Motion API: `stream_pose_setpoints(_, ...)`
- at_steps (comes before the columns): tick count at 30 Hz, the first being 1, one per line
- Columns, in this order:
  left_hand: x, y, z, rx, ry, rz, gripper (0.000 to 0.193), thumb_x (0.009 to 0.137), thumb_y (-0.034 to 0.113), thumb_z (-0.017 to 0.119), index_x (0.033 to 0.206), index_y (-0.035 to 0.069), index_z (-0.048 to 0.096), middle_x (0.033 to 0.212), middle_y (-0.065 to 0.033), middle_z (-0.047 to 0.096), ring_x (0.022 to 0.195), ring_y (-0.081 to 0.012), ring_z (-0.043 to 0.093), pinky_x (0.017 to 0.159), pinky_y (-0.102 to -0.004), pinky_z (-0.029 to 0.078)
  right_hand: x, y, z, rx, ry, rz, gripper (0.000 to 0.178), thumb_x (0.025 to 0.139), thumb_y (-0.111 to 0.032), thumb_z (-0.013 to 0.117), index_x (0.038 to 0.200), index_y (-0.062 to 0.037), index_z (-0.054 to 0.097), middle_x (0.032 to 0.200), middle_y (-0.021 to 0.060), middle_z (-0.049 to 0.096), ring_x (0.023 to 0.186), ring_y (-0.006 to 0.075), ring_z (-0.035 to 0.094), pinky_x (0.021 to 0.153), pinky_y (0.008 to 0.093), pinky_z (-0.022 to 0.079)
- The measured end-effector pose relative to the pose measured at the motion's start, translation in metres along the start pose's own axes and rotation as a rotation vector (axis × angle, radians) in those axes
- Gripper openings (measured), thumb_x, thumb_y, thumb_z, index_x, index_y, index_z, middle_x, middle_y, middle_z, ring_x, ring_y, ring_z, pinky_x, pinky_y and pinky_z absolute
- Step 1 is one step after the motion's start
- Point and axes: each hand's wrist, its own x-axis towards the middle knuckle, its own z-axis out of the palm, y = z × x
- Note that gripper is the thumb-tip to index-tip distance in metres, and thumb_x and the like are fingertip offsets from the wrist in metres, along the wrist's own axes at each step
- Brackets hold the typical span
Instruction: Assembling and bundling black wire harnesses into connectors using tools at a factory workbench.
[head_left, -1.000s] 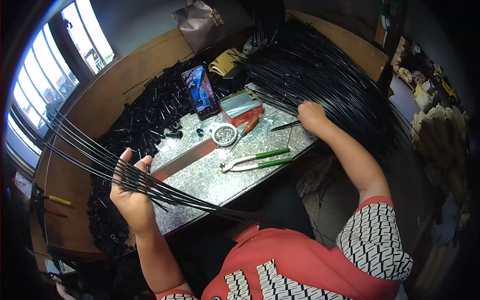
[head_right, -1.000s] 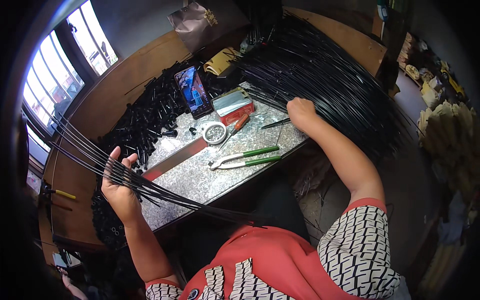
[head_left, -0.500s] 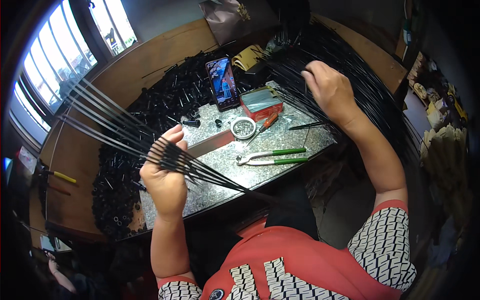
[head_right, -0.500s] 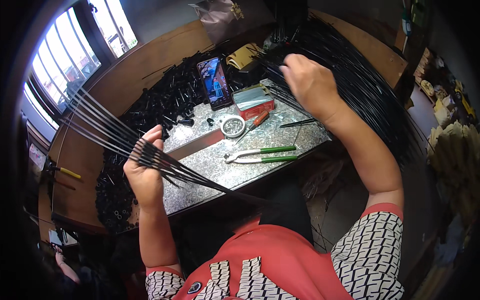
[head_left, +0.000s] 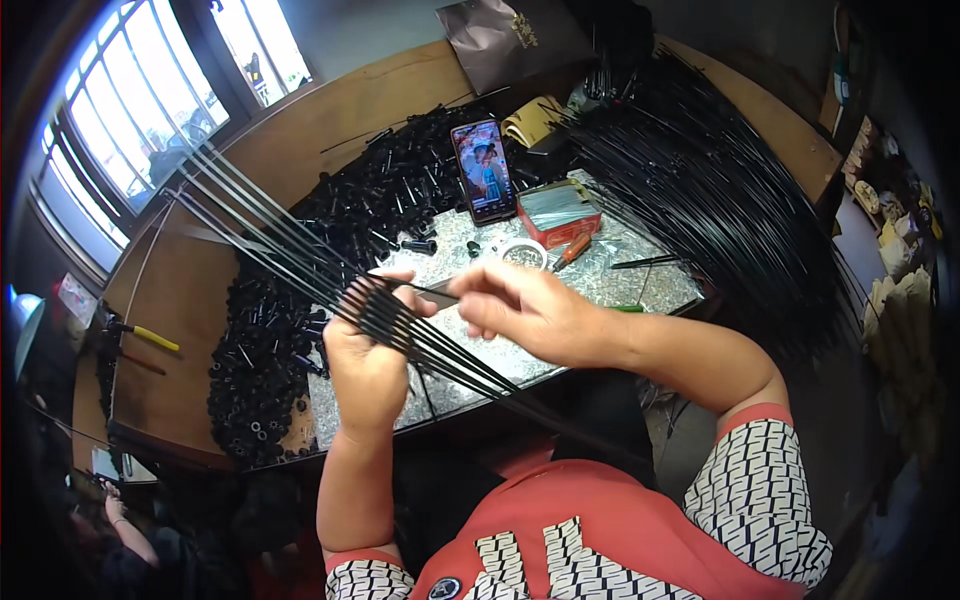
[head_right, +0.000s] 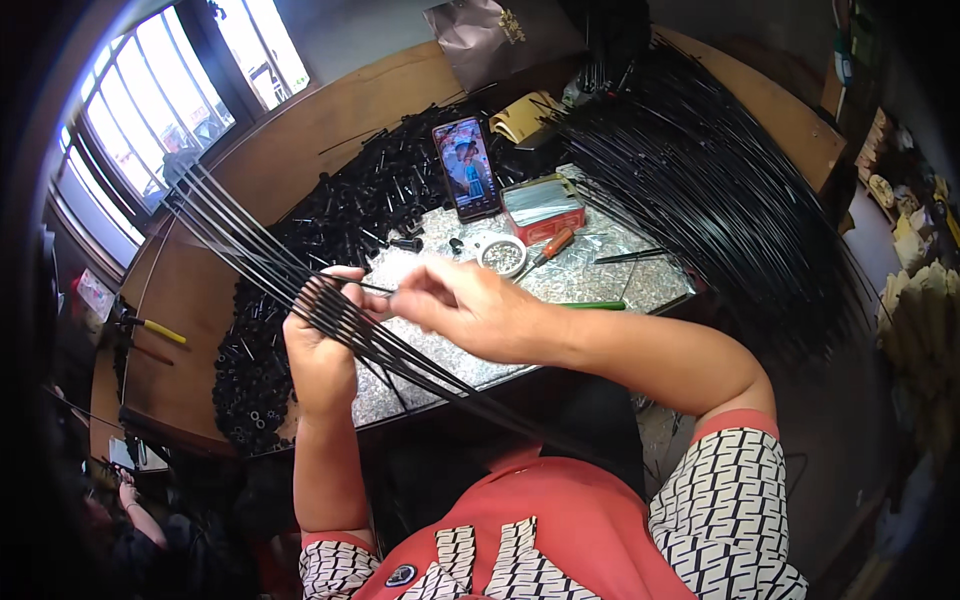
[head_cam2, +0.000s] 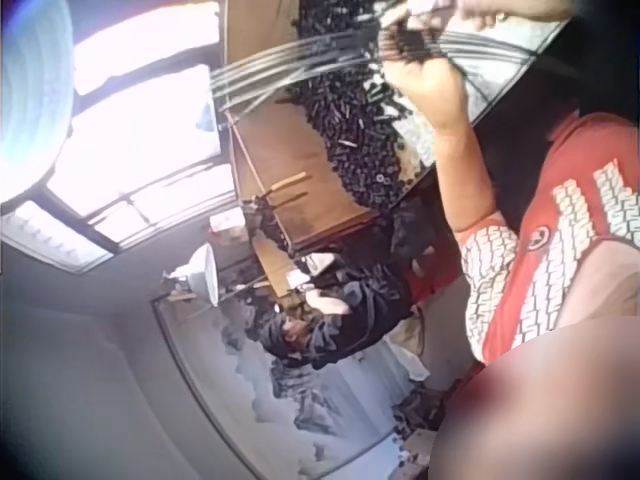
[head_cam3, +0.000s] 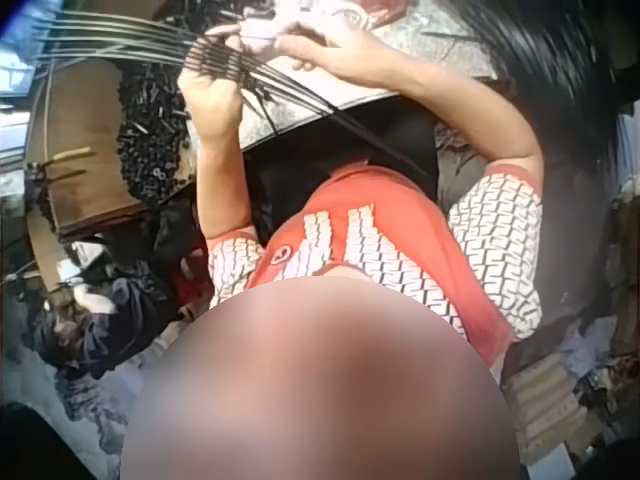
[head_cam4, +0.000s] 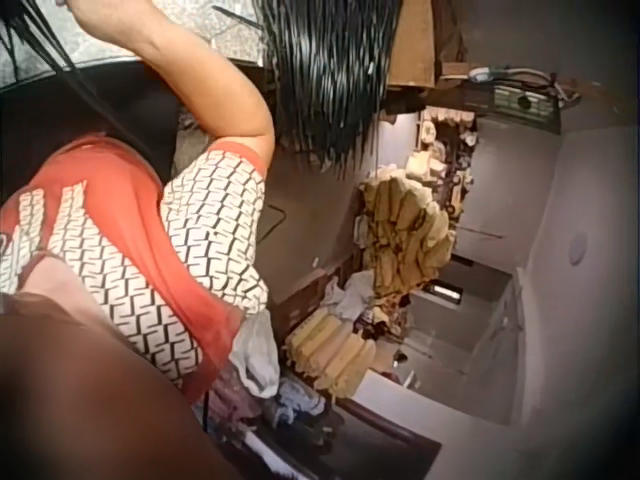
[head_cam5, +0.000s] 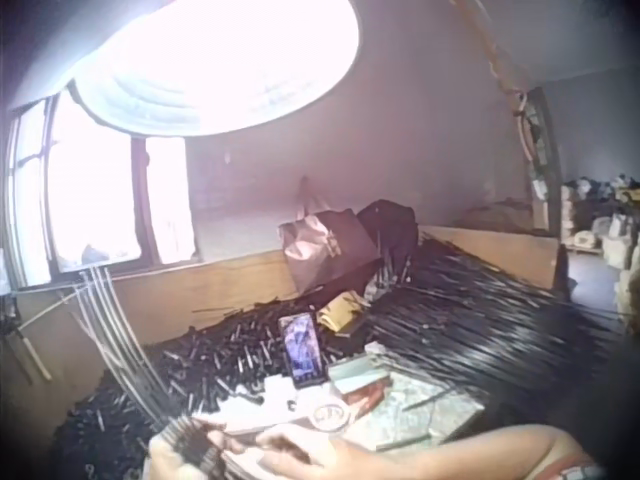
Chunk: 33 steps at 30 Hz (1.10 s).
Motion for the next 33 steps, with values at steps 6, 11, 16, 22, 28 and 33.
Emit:
stream_pose_setpoints(6, 0.013, 0.008, -0.024, -0.001, -0.103, -0.096, 0.016, 0.092, 0.005, 0.054, 0.107, -0.001, 0.053, 0.08, -0.0031, 0.059, 0.076, -0.0106, 0.06, 0.071, -0.0231, 0.047, -0.03, 0.018, 0.009, 0.382, -0.537, 0.409, 0.038, 0.096, -0.024, 0.052, 0.123, 0.0014, 0.042, 0.093, 0.0133, 0.064, 0.083, 0.0172, 0.064, 0.072, 0.0292, 0.053)
stream_pose_setpoints(11, 0.024, 0.014, -0.032, 0.028, -0.186, -0.155, 0.02, 0.086, 0.001, 0.06, 0.104, -0.003, 0.056, 0.08, -0.0041, 0.059, 0.078, -0.0135, 0.063, 0.073, -0.0257, 0.051, -0.037, 0.015, 0.009, 0.424, -0.496, 0.44, 0.034, 0.097, -0.023, 0.05, 0.12, 0.0012, 0.044, 0.08, 0.0046, 0.055, 0.067, 0.01, 0.058, 0.056, 0.0244, 0.05)
stream_pose_setpoints(16, 0.043, 0.0, -0.032, -0.052, 0.085, -0.089, 0.016, 0.082, 0.0, 0.064, 0.097, -0.005, 0.062, 0.083, -0.0118, 0.067, 0.075, -0.0165, 0.066, 0.068, -0.0266, 0.054, -0.034, -0.011, 0.0, 0.442, -0.344, 0.436, 0.025, 0.099, -0.02, 0.044, 0.117, -0.0025, 0.046, 0.074, 0.0011, 0.05, 0.054, 0.005, 0.047, 0.044, 0.0191, 0.041)
stream_pose_setpoints(22, 0.048, -0.013, -0.025, -0.107, 0.272, -0.006, 0.02, 0.086, 0.002, 0.063, 0.104, -0.005, 0.061, 0.096, -0.0158, 0.068, 0.087, -0.021, 0.067, 0.077, -0.0298, 0.055, -0.043, -0.03, -0.01, 0.491, -0.347, 0.445, 0.027, 0.1, -0.016, 0.039, 0.124, -0.0036, 0.041, 0.072, 0.0012, 0.048, 0.047, 0.0029, 0.041, 0.041, 0.0169, 0.035)
stream_pose_setpoints(28, 0.082, -0.005, -0.037, -0.071, 0.011, -0.193, 0.024, 0.083, 0.001, 0.063, 0.105, -0.008, 0.059, 0.095, -0.0164, 0.068, 0.086, -0.0221, 0.067, 0.078, -0.0319, 0.055, -0.041, -0.039, -0.016, 0.511, -0.267, 0.449, 0.03, 0.101, -0.016, 0.036, 0.126, -0.0017, 0.038, 0.076, 0.0036, 0.05, 0.051, 0.0054, 0.048, 0.044, 0.0181, 0.044)
stream_pose_setpoints(33, 0.118, -0.024, -0.04, 0.047, -0.049, 0.036, 0.017, 0.084, 0.003, 0.065, 0.1, -0.003, 0.066, 0.093, -0.0104, 0.069, 0.082, -0.015, 0.066, 0.074, -0.0264, 0.055, -0.032, 0.005, 0.002, 0.403, -0.174, 0.44, 0.027, 0.1, -0.017, 0.037, 0.12, -0.0002, 0.041, 0.076, 0.0039, 0.054, 0.058, 0.0092, 0.054, 0.054, 0.023, 0.049)
